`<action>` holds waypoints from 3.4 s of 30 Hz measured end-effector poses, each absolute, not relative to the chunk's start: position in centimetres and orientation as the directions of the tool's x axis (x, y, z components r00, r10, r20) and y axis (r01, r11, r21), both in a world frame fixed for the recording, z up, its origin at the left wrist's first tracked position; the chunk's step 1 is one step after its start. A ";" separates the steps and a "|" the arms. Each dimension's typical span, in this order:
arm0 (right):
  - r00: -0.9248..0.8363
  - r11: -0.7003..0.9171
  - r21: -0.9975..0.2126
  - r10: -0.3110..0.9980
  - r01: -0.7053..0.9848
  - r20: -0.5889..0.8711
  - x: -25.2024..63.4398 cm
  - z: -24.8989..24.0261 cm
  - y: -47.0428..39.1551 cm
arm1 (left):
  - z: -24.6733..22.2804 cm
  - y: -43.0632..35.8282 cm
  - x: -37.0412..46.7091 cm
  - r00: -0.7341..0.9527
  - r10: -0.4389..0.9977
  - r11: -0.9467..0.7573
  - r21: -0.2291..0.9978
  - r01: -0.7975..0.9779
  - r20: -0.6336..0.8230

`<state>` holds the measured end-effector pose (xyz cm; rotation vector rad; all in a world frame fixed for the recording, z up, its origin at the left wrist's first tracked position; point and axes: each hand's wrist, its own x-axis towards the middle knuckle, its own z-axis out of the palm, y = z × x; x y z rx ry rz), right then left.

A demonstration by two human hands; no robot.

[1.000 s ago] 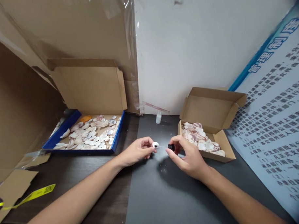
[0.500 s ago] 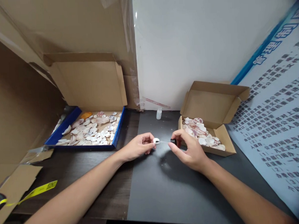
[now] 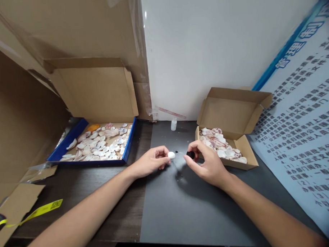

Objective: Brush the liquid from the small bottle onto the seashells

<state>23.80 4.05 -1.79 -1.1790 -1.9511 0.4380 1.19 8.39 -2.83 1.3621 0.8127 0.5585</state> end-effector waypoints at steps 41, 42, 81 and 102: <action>-0.275 0.532 -0.666 0.845 0.523 0.459 23.8 -1.9 4.0 | -2.6 8.4 1.2 0.580 0.800 0.143 0.988 0.062 -0.152; -0.277 0.534 -0.667 0.844 0.519 0.460 23.9 -1.9 4.0 | -2.6 8.4 1.2 0.578 0.801 0.143 0.988 0.062 -0.152; -0.284 0.556 -0.632 0.827 0.540 0.485 23.5 -1.9 3.9 | -2.5 8.2 1.5 0.550 0.818 0.192 0.981 0.011 -0.166; -0.225 0.518 -0.676 0.850 0.525 0.476 23.6 -2.0 3.9 | -3.0 8.3 1.2 0.548 0.819 0.190 0.981 0.020 -0.170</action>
